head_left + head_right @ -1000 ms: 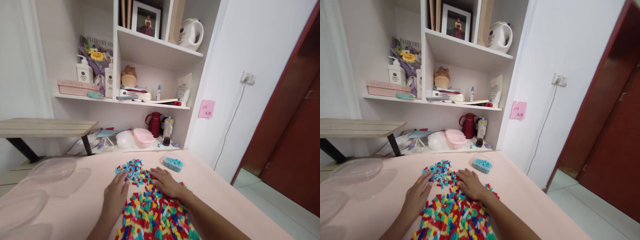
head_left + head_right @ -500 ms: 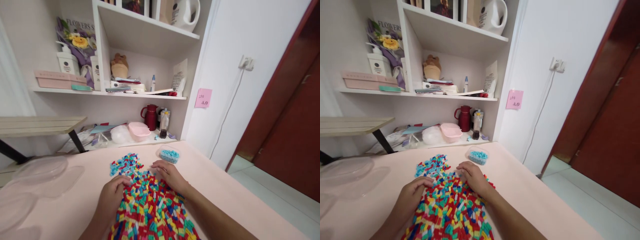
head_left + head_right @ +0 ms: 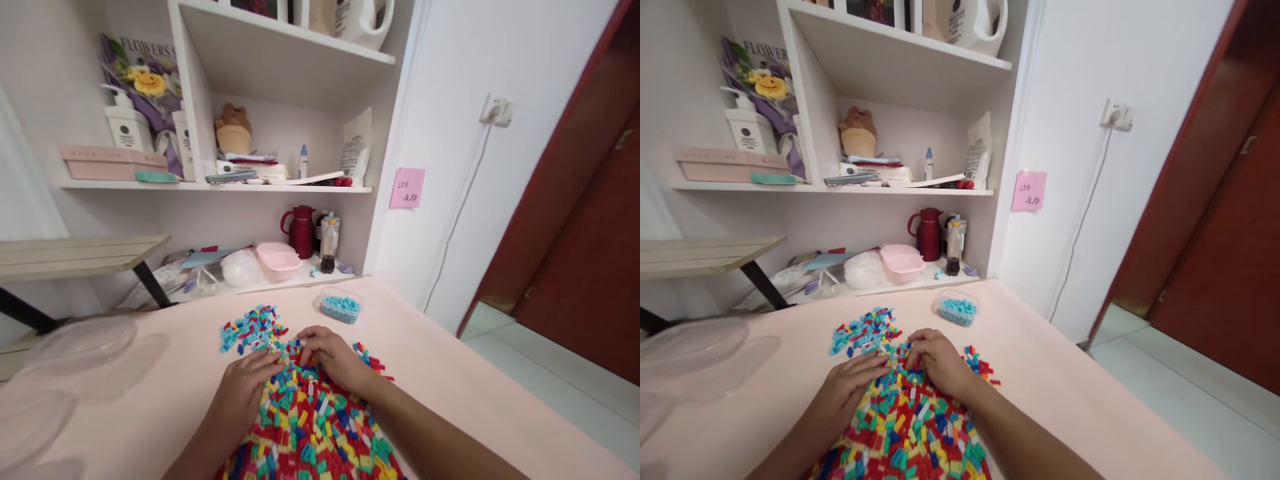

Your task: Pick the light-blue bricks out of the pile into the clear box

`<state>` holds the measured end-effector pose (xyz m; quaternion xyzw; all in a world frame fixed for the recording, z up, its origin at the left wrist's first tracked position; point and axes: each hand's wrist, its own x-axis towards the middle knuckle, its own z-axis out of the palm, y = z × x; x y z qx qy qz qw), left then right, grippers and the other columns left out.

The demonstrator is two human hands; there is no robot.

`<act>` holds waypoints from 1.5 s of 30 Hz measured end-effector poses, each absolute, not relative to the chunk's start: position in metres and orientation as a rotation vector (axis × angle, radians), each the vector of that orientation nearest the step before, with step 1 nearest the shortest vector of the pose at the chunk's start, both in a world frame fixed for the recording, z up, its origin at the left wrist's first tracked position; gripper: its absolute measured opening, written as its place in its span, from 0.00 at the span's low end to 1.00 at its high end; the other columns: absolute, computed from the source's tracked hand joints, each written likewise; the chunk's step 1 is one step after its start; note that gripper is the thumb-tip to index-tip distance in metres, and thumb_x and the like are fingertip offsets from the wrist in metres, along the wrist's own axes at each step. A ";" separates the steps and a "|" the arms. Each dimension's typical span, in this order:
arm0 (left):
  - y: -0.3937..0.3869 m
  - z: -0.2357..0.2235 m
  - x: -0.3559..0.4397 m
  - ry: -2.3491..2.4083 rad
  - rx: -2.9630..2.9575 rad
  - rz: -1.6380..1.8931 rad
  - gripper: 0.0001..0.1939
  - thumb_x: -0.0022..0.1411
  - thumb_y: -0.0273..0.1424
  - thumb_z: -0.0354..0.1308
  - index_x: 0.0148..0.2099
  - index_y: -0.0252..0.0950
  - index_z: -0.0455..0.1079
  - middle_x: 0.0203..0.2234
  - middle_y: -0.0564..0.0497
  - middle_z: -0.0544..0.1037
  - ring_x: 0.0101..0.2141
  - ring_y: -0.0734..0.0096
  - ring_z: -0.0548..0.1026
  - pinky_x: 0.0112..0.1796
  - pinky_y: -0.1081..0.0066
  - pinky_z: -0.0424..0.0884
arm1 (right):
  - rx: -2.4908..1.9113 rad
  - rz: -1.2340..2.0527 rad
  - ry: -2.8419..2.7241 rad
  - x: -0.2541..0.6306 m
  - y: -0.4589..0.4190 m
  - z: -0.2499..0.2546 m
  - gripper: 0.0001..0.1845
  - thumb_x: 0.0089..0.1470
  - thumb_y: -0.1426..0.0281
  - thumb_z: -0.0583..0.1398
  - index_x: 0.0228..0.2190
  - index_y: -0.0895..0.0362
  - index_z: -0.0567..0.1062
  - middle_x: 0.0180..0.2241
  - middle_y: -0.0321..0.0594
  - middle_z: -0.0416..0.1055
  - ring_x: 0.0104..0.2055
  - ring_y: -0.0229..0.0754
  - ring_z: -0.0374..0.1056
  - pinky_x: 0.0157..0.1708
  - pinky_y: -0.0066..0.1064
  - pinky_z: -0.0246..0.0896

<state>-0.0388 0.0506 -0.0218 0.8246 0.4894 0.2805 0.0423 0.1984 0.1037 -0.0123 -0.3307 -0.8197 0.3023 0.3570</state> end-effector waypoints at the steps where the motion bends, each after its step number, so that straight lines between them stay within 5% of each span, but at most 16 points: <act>1: 0.051 -0.022 -0.040 1.487 2.529 0.877 0.23 0.60 0.25 0.47 0.48 0.52 0.76 0.49 0.56 0.78 0.52 0.62 0.74 0.51 0.57 0.71 | -0.871 0.823 -2.046 0.199 0.106 -0.012 0.21 0.49 0.81 0.50 0.28 0.53 0.80 0.49 0.40 0.70 0.51 0.42 0.66 0.54 0.37 0.59; 7: 0.052 -0.024 -0.041 1.498 2.524 0.916 0.20 0.61 0.27 0.48 0.44 0.52 0.78 0.42 0.56 0.82 0.49 0.62 0.76 0.49 0.58 0.73 | -1.159 0.607 -1.808 0.210 0.122 -0.018 0.16 0.55 0.74 0.52 0.35 0.55 0.79 0.38 0.42 0.73 0.44 0.45 0.69 0.48 0.39 0.62; 12: 0.048 -0.017 -0.038 1.500 2.477 0.906 0.20 0.58 0.27 0.47 0.39 0.50 0.80 0.40 0.56 0.83 0.48 0.62 0.77 0.49 0.57 0.73 | -1.238 0.378 -2.061 0.211 0.120 -0.022 0.15 0.56 0.72 0.55 0.42 0.53 0.79 0.40 0.44 0.70 0.41 0.43 0.68 0.44 0.33 0.62; 23: 0.040 -0.008 -0.044 1.829 1.643 1.493 0.15 0.51 0.34 0.48 0.31 0.41 0.77 0.34 0.51 0.83 0.38 0.61 0.80 0.43 0.65 0.74 | -1.235 0.367 -2.182 0.212 0.124 -0.025 0.14 0.52 0.75 0.59 0.37 0.50 0.81 0.38 0.40 0.74 0.43 0.43 0.67 0.45 0.31 0.60; 37: 0.037 0.001 -0.053 1.995 1.224 1.414 0.15 0.47 0.37 0.50 0.33 0.41 0.75 0.27 0.52 0.83 0.40 0.54 0.78 0.45 0.60 0.70 | -1.218 0.399 -2.182 0.211 0.124 -0.018 0.11 0.47 0.78 0.59 0.31 0.53 0.79 0.35 0.39 0.75 0.42 0.43 0.68 0.44 0.31 0.59; 45: 0.040 0.002 -0.052 2.015 1.209 1.355 0.16 0.47 0.38 0.49 0.35 0.42 0.74 0.26 0.53 0.82 0.39 0.56 0.78 0.43 0.63 0.68 | -1.100 0.110 -1.972 0.237 0.123 0.019 0.09 0.56 0.72 0.57 0.36 0.52 0.78 0.39 0.41 0.75 0.44 0.46 0.67 0.46 0.36 0.59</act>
